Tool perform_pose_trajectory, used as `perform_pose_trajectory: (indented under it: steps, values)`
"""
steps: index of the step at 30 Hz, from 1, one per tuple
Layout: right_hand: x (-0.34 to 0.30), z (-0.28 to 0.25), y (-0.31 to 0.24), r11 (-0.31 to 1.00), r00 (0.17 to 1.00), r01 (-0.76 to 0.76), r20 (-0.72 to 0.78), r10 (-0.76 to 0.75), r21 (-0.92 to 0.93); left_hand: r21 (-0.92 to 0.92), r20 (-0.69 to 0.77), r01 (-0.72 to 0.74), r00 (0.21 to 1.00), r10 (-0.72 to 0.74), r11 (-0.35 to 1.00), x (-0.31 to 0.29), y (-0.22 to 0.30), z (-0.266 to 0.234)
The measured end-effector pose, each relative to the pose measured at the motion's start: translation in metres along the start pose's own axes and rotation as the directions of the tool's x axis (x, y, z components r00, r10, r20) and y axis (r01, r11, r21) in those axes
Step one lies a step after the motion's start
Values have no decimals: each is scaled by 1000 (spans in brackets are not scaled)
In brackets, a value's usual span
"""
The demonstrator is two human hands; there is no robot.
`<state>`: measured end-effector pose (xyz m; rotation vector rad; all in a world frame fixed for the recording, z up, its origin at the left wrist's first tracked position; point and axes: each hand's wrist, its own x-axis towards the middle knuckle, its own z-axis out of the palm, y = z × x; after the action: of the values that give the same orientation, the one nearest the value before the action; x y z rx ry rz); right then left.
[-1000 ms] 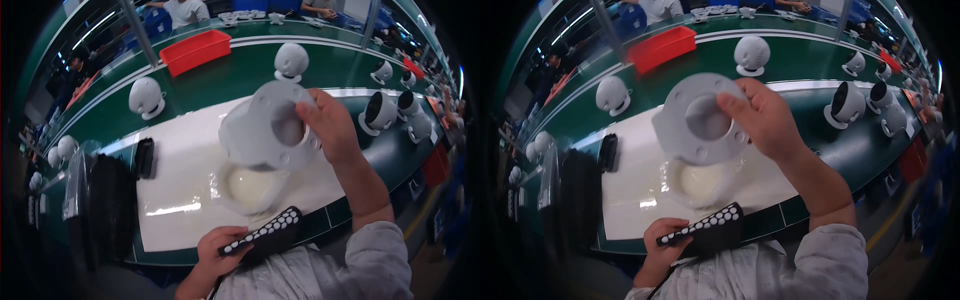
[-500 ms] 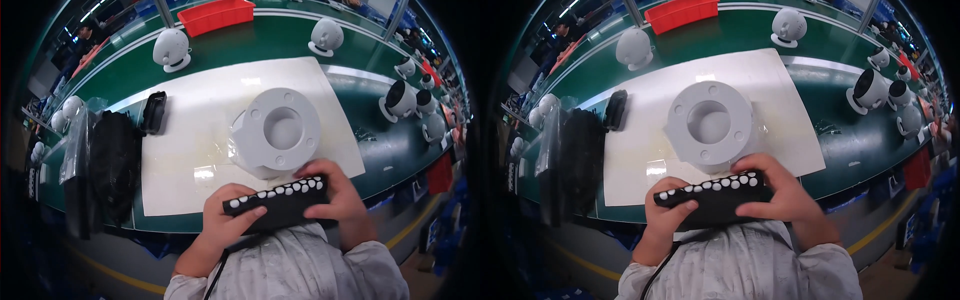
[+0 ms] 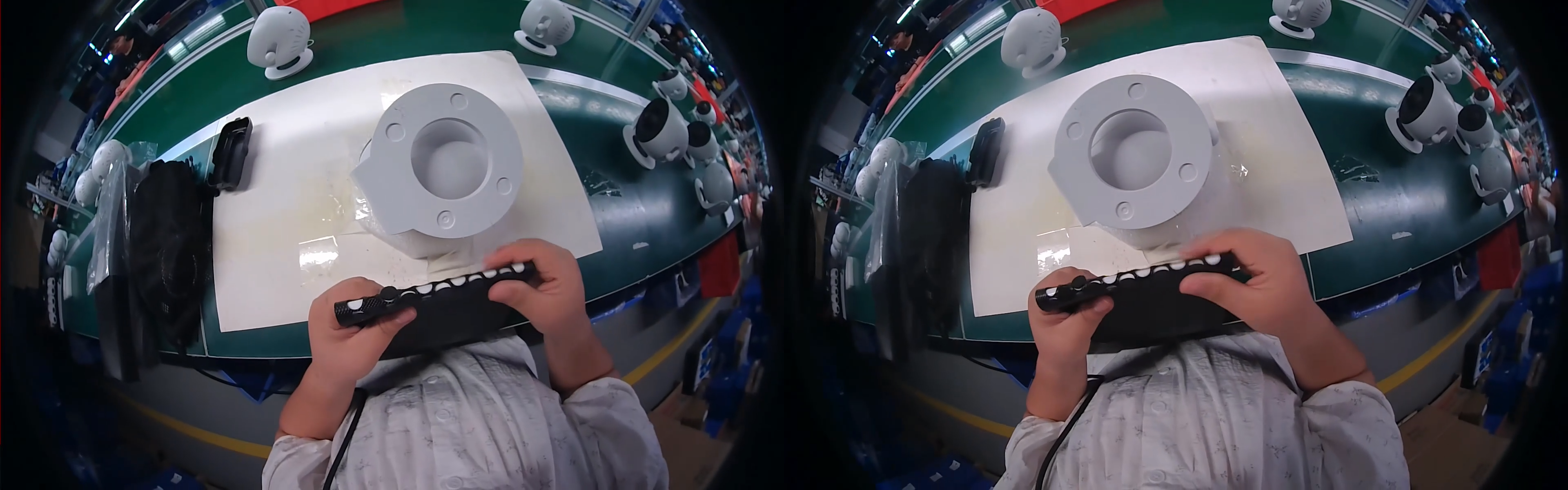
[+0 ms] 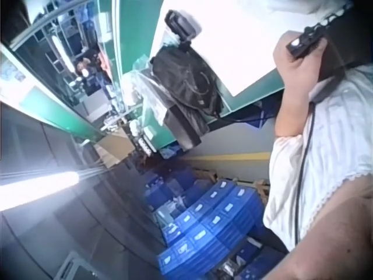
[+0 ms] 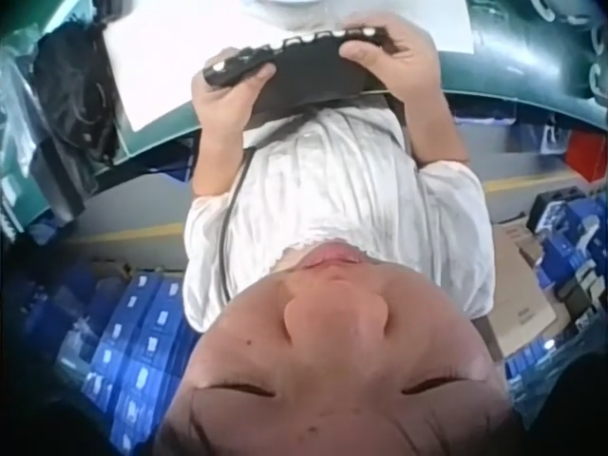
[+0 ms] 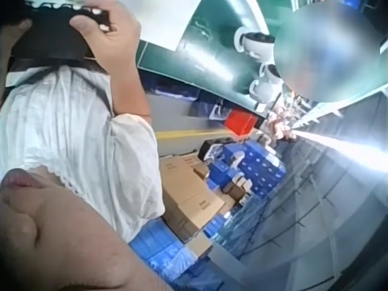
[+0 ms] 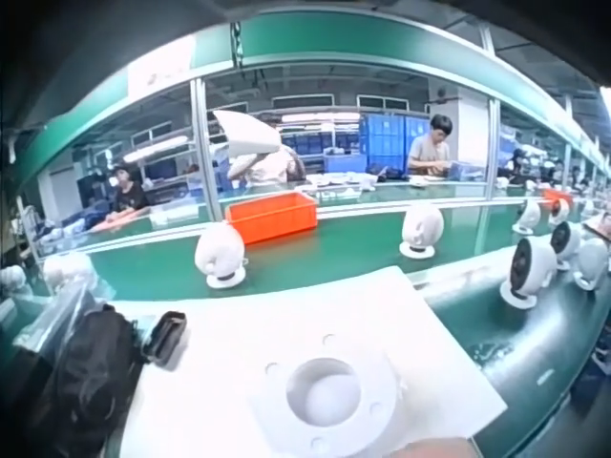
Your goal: Assembling security camera components by applying small adhesive pads and organizing housings on an assembly line.
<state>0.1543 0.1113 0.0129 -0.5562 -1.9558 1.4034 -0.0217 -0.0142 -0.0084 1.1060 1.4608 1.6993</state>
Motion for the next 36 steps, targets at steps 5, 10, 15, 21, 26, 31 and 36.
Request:
perform_pose_trajectory:
  steps: [5, 10, 15, 21, 26, 31, 36]
  values:
    - [3, -6, 0, 987, 982, 137, -118, -147, -87, 93, 20, -166, 986, 165, 982, -2, -8, -2]
    - [5, -7, -9, 639, 863, 396, 29, -505, -660, 154, 44, -289, 957, 286, 945, -1, -10, 0]
    - [7, 2, -5, 567, 742, 571, 77, -666, -593, 163, 69, -303, 953, 295, 939, 1, -8, 2]
    - [-1, 8, -17, 568, 738, 594, 105, -667, -569, 212, 55, -170, 985, 162, 962, 2, 2, 4]
    - [12, 16, -25, 753, 819, 571, 289, -496, -328, 183, 35, -182, 983, 179, 966, 1, 0, 5]
    - [17, 10, -37, 897, 889, 437, 186, -418, -72, 187, 26, -105, 994, 102, 977, 3, 4, 5]
    - [93, -7, -44, 811, 809, 576, -72, -584, -108, 223, -15, -462, 879, 477, 858, 9, 2, 11]
